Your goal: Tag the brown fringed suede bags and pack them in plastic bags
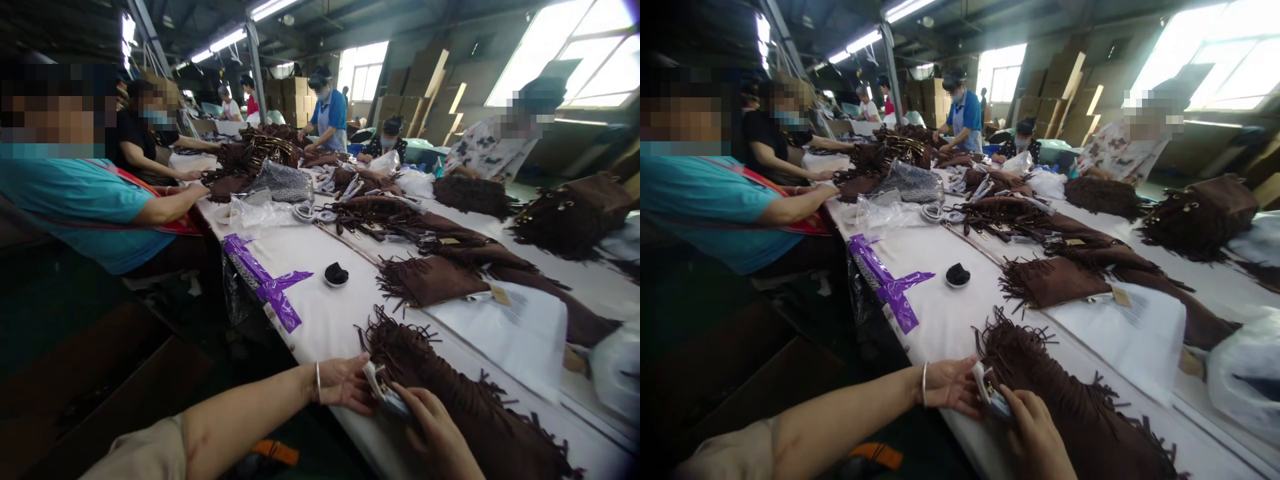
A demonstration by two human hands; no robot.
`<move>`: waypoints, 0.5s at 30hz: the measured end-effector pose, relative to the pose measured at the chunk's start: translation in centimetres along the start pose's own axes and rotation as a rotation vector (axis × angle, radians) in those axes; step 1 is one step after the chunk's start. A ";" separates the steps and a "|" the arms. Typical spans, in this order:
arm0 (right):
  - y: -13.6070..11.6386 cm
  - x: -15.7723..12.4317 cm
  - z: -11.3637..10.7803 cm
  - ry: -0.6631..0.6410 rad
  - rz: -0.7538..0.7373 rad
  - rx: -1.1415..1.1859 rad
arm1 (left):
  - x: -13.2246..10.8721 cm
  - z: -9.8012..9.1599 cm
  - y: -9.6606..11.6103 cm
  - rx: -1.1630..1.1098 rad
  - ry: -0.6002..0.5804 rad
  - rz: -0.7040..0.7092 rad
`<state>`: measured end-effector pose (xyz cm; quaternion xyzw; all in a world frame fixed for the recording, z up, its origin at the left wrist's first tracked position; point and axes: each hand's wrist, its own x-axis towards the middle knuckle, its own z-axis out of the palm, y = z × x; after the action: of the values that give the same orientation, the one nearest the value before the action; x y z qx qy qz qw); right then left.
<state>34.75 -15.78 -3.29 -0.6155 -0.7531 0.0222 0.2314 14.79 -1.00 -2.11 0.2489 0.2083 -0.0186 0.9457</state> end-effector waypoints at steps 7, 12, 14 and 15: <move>-1.0 -1.5 -0.8 0.012 -0.071 -0.070 | 4.5 0.9 -0.6 -0.108 0.018 0.101; -0.3 -2.1 0.0 -0.044 -0.133 -0.081 | 6.0 1.3 -0.8 0.004 0.267 0.162; 0.0 -2.0 0.3 -0.031 -0.163 -0.093 | 6.6 1.7 -1.0 -0.008 0.367 0.256; 0.1 -2.0 0.4 -0.024 -0.177 -0.099 | 6.8 2.0 -1.1 -0.020 0.411 0.315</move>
<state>34.98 -17.48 -4.37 -0.5568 -0.8075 -0.0281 0.1926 21.62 -2.42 -3.81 0.2675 0.3551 0.1818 0.8771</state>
